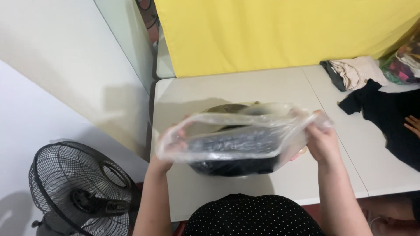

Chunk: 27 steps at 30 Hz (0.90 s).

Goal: The person folds various pieces of clothing, including a green shirt, beige pants, and black garments, and places them into a clear plastic bag on a white table. The person then sprays the contents of the bag with a spray bottle and seals the bag.

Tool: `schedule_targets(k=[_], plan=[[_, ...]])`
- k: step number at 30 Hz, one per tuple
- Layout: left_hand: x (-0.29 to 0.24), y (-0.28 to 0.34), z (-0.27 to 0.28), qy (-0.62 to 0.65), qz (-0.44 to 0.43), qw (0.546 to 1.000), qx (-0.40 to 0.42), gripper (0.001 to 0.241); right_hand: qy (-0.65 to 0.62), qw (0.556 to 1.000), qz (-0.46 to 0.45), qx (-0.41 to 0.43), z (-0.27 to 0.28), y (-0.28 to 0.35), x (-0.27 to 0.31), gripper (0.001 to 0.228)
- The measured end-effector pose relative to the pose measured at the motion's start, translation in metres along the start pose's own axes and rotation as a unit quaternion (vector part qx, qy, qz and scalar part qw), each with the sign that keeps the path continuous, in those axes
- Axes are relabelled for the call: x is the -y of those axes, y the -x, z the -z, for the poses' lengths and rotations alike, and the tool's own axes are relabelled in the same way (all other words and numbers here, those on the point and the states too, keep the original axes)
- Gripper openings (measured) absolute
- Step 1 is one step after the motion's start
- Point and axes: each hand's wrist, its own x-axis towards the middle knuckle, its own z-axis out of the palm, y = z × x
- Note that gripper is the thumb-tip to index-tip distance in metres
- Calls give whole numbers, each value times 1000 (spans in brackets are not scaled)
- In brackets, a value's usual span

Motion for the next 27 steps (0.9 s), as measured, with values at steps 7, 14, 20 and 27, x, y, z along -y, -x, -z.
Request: schedule_targets(k=[7, 14, 20, 27], plan=[[59, 2, 18, 208, 135, 910, -334, 26, 7, 998, 68, 12, -64, 22, 51, 38], [25, 25, 14, -104, 179, 924, -321, 68, 192, 980, -36, -45, -36, 13, -1, 55], [-22, 26, -12, -357, -47, 905, -228, 99, 227, 960, -82, -139, -29, 5, -9, 67], [-7, 4, -30, -703, -82, 700, 99, 127, 424, 897, -112, -50, -10, -16, -3, 62]])
